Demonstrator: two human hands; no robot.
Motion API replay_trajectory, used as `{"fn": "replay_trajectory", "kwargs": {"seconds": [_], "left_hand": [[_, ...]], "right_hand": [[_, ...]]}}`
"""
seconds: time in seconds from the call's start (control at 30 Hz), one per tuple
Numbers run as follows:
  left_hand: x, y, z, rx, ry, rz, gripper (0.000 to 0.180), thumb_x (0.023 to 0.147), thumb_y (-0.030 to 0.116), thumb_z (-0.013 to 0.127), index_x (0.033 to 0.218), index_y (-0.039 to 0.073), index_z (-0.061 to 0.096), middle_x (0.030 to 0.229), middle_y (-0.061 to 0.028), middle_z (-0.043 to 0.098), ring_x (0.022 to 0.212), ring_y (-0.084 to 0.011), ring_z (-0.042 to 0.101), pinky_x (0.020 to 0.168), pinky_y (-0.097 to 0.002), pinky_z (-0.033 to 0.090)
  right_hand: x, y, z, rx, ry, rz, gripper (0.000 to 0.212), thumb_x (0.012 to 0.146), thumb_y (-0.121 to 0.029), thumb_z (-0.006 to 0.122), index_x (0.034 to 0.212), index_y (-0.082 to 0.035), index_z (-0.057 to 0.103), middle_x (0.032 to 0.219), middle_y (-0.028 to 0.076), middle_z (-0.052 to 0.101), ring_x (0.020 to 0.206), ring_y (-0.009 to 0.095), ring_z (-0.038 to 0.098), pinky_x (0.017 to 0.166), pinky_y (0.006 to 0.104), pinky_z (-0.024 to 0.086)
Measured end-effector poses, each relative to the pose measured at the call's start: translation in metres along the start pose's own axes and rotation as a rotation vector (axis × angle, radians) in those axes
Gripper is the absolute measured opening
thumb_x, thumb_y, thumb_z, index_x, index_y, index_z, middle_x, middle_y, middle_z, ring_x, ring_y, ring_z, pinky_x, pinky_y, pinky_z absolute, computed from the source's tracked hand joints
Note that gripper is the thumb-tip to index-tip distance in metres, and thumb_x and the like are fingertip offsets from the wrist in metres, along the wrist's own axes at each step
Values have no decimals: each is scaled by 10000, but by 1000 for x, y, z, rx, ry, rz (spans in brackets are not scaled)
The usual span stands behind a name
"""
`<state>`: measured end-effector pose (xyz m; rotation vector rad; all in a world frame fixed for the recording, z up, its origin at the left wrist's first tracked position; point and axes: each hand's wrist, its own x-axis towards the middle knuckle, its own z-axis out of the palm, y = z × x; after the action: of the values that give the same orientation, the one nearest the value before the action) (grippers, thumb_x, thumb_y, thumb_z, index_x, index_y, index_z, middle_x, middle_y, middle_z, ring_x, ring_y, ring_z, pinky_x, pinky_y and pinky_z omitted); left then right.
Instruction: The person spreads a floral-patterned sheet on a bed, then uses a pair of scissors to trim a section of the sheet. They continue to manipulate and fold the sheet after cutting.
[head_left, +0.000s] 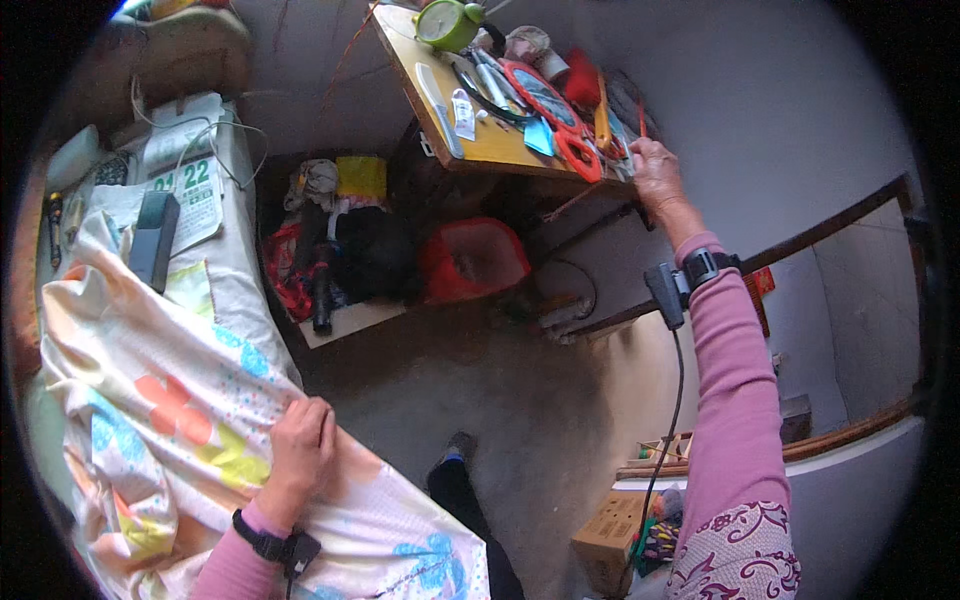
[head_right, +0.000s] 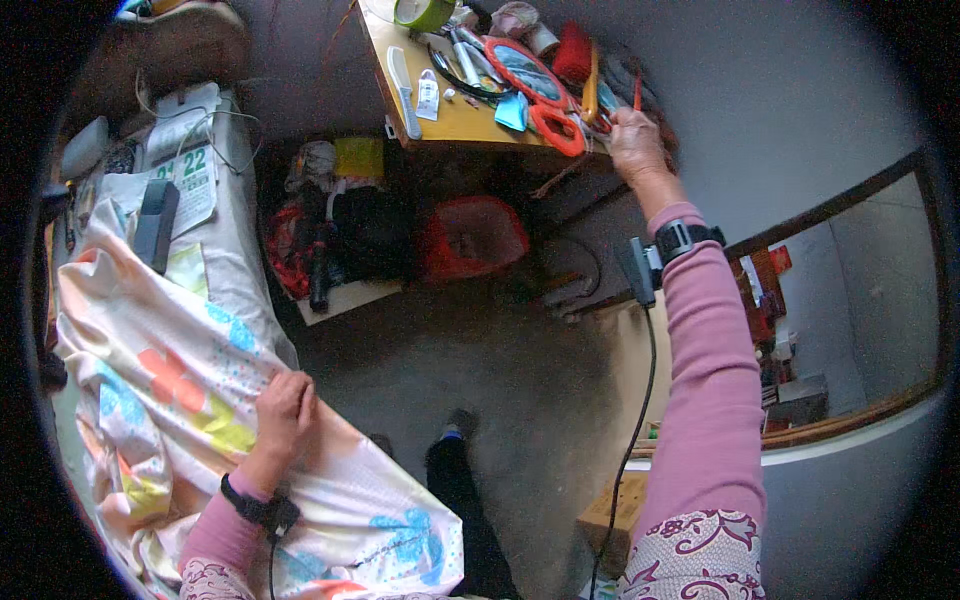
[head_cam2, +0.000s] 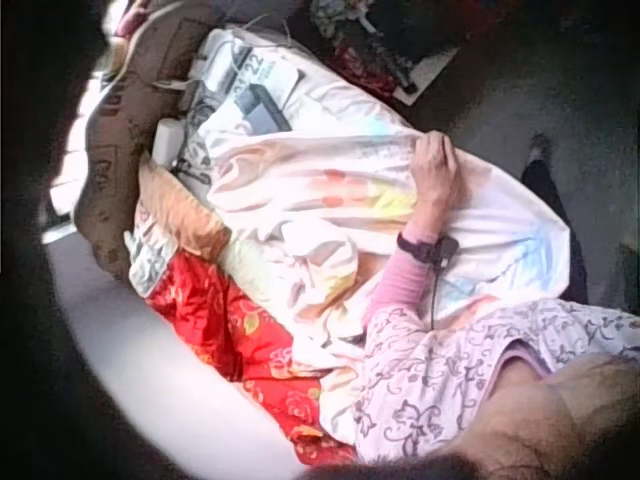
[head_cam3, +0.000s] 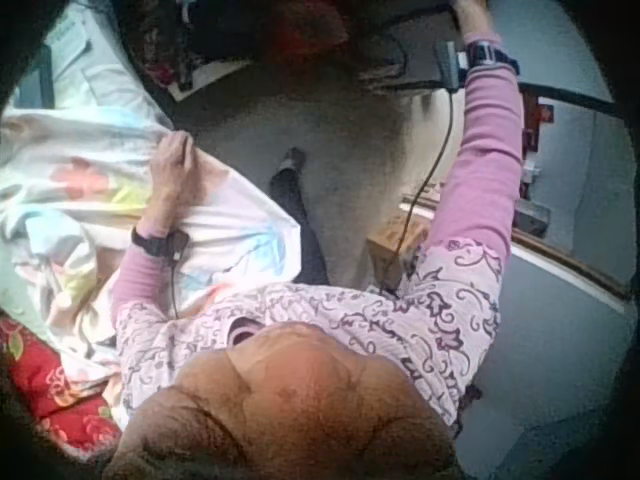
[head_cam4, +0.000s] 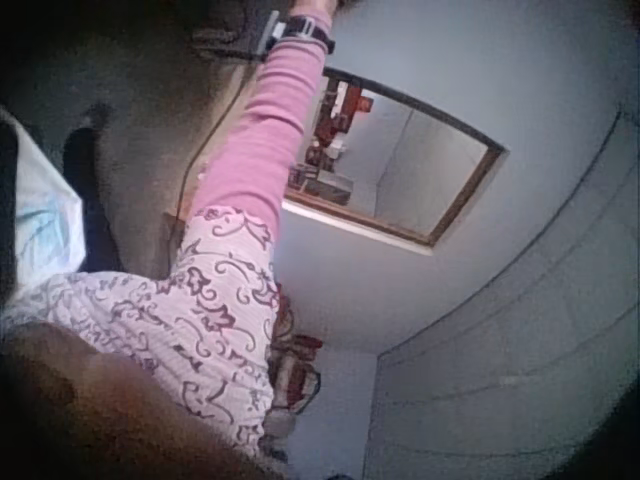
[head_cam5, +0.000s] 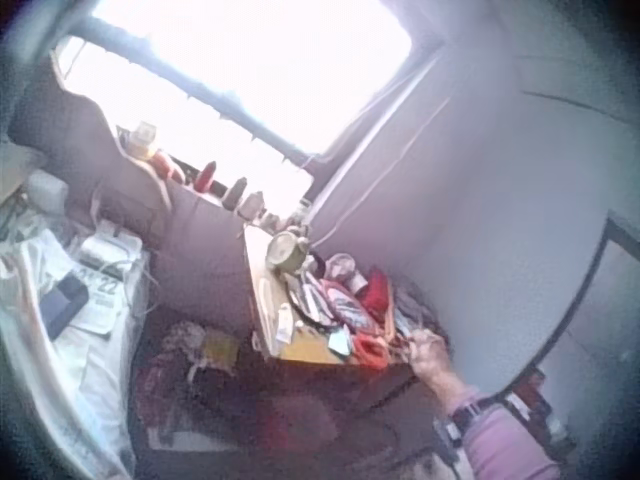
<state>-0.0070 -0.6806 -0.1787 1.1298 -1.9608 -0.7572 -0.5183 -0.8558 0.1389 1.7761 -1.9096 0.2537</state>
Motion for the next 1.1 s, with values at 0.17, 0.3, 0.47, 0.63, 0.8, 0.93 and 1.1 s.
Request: {"fn": "replay_trajectory", "kwargs": {"seconds": [0.17,0.3,0.47,0.63,0.8,0.93,1.1], "left_hand": [[10,11,-10,-77,13,-29,63,818,-22,644,871,5,623,891,-144,646,790,-339,623,678,-424,513],[14,12,-13,-65,-11,-31,85,788,-41,636,866,-10,625,882,-163,643,774,-344,620,670,-420,510],[13,10,-13,-49,-40,-33,127,754,-43,650,880,-28,634,890,-168,651,760,-328,623,661,-413,506],[17,11,-14,-39,-84,-47,156,725,-46,649,880,-35,635,890,-168,653,746,-320,622,656,-406,503],[19,10,-15,-71,-75,-15,165,731,-32,629,895,-36,624,883,-181,641,728,-334,602,645,-421,484],[17,12,-18,-50,-112,-41,181,717,-21,661,894,-58,643,890,-173,648,752,-325,624,672,-412,510],[17,11,-19,-51,-102,-12,176,720,-18,663,891,-48,633,882,-171,641,754,-329,621,673,-421,507]], "right_hand": [[42,44,21,-13,-123,7,232,883,-122,580,1079,-76,695,1059,227,700,1038,398,673,903,464,521],[51,64,40,-63,-255,77,242,892,-115,611,1121,-67,675,1098,199,705,1064,371,675,913,446,523],[74,86,74,-155,-292,48,223,900,-117,649,1110,-46,673,1034,175,729,986,276,708,861,389,524],[86,104,93,-342,-369,18,312,890,-232,669,1154,-64,668,1084,229,699,1039,397,672,868,462,510],[95,92,95,-372,-455,98,391,846,-306,716,1147,-60,677,1125,244,691,1093,443,641,893,526,512],[101,75,81,-434,-551,242,396,813,-352,771,1108,-91,726,1104,216,713,1077,412,664,867,506,531],[96,52,46,-440,-541,280,349,809,-370,786,1002,-80,764,874,185,733,863,299,728,742,432,544]]}}
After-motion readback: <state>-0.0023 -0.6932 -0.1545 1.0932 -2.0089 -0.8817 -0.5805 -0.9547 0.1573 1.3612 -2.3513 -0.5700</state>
